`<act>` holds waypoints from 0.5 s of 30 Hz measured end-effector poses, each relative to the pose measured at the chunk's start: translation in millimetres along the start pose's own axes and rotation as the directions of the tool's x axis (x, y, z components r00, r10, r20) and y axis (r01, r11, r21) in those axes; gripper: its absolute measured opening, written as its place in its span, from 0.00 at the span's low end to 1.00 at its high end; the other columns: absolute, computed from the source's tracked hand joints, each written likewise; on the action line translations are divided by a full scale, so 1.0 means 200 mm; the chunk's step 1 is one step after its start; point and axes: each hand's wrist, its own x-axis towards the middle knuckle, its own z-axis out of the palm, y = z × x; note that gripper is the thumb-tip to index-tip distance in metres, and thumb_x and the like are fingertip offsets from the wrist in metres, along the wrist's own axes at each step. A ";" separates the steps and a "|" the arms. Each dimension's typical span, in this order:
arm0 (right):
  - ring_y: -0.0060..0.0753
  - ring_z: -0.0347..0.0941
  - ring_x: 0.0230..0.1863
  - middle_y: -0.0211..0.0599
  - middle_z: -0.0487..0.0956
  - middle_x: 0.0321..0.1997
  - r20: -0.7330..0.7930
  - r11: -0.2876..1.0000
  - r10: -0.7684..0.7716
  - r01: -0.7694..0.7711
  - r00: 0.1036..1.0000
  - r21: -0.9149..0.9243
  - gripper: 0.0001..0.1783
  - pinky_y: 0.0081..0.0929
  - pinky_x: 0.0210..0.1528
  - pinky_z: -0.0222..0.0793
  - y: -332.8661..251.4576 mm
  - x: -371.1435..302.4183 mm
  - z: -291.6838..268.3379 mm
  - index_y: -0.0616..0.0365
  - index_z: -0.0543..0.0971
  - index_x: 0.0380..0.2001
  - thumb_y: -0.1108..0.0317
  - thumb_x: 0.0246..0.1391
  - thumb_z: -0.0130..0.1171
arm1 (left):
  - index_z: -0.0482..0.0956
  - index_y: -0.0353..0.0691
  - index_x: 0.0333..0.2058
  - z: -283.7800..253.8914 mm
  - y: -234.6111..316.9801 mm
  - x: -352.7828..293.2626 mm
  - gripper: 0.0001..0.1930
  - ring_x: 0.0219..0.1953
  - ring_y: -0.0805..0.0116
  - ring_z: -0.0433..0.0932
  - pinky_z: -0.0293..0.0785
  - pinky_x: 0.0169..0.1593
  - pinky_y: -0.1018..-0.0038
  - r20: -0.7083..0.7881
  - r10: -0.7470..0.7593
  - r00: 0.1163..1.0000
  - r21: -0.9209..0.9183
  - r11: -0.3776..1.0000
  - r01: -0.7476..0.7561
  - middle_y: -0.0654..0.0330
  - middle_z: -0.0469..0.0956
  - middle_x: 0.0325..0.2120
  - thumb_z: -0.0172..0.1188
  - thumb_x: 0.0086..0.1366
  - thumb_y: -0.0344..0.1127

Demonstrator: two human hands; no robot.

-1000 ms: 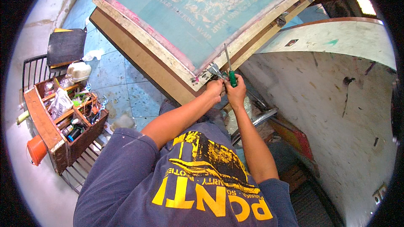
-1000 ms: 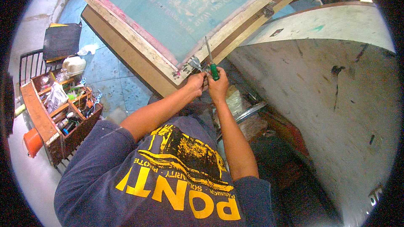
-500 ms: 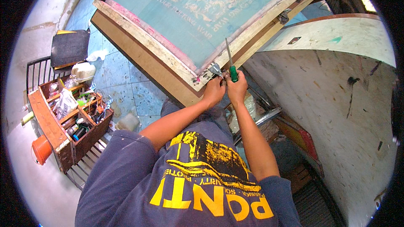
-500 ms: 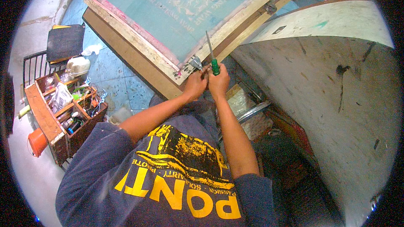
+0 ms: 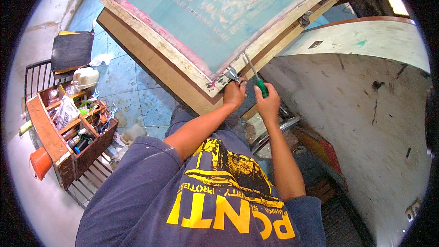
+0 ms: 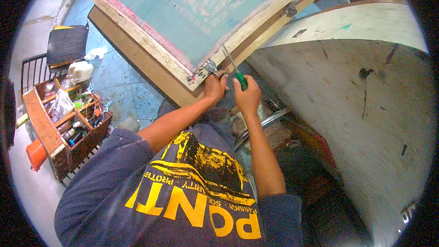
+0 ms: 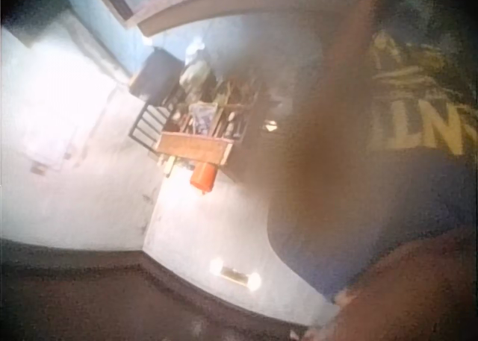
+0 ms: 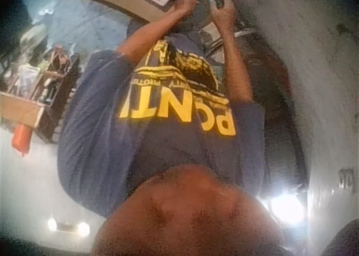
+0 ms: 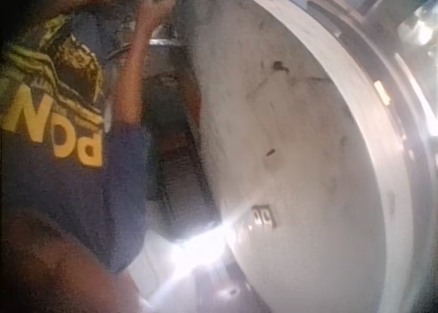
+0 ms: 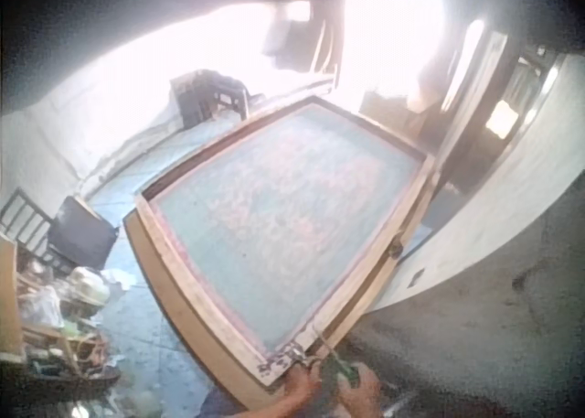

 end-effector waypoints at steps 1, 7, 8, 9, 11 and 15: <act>0.47 0.76 0.34 0.47 0.79 0.33 0.032 0.997 -0.043 0.045 0.999 -0.063 0.14 0.38 0.37 0.70 -0.01 -0.04 -0.09 0.58 0.77 0.38 0.63 0.49 0.62 | 0.78 0.40 0.41 0.00 -0.04 0.01 0.12 0.18 0.66 0.80 0.74 0.26 0.68 0.000 0.043 0.999 0.035 0.998 -0.042 0.54 0.76 0.17 0.52 0.66 0.38; 0.51 0.76 0.36 0.43 0.77 0.35 0.367 0.889 -0.077 0.230 0.927 -0.395 0.16 0.44 0.36 0.72 -0.17 -0.13 -0.51 0.52 0.76 0.43 0.62 0.50 0.61 | 0.79 0.41 0.43 0.00 -0.04 0.02 0.11 0.19 0.66 0.81 0.75 0.27 0.70 0.000 0.047 0.999 0.098 0.994 -0.047 0.56 0.77 0.17 0.53 0.65 0.36; 0.51 0.76 0.35 0.43 0.77 0.34 0.377 0.877 -0.089 0.252 0.922 -0.410 0.15 0.44 0.34 0.72 -0.18 -0.12 -0.52 0.52 0.76 0.42 0.62 0.50 0.61 | 0.79 0.42 0.43 -0.01 -0.04 0.03 0.11 0.19 0.66 0.81 0.75 0.27 0.70 0.013 0.067 0.998 0.119 0.991 -0.069 0.55 0.77 0.18 0.53 0.65 0.36; 0.51 0.76 0.34 0.42 0.76 0.33 0.388 0.863 -0.101 0.275 0.916 -0.424 0.15 0.45 0.33 0.73 -0.21 -0.11 -0.52 0.52 0.75 0.41 0.61 0.50 0.61 | 0.79 0.43 0.43 0.00 -0.04 0.02 0.11 0.19 0.67 0.81 0.76 0.27 0.70 0.015 0.041 0.999 0.094 0.995 -0.043 0.55 0.78 0.19 0.52 0.66 0.36; 0.51 0.76 0.32 0.42 0.75 0.32 0.413 0.836 -0.121 0.317 0.903 -0.448 0.14 0.45 0.31 0.73 -0.25 -0.09 -0.51 0.52 0.75 0.40 0.61 0.50 0.60 | 0.79 0.43 0.43 0.00 -0.03 0.02 0.11 0.19 0.67 0.81 0.76 0.27 0.69 0.018 0.049 0.999 0.085 0.995 -0.050 0.55 0.78 0.20 0.51 0.66 0.35; 0.52 0.77 0.30 0.42 0.75 0.31 0.459 0.787 -0.116 0.364 0.881 -0.499 0.12 0.46 0.30 0.73 -0.30 -0.04 -0.48 0.52 0.74 0.36 0.62 0.49 0.61 | 0.79 0.42 0.43 -0.01 -0.03 0.01 0.11 0.19 0.67 0.81 0.76 0.27 0.68 0.024 0.071 0.997 0.065 0.995 -0.073 0.55 0.77 0.20 0.50 0.66 0.34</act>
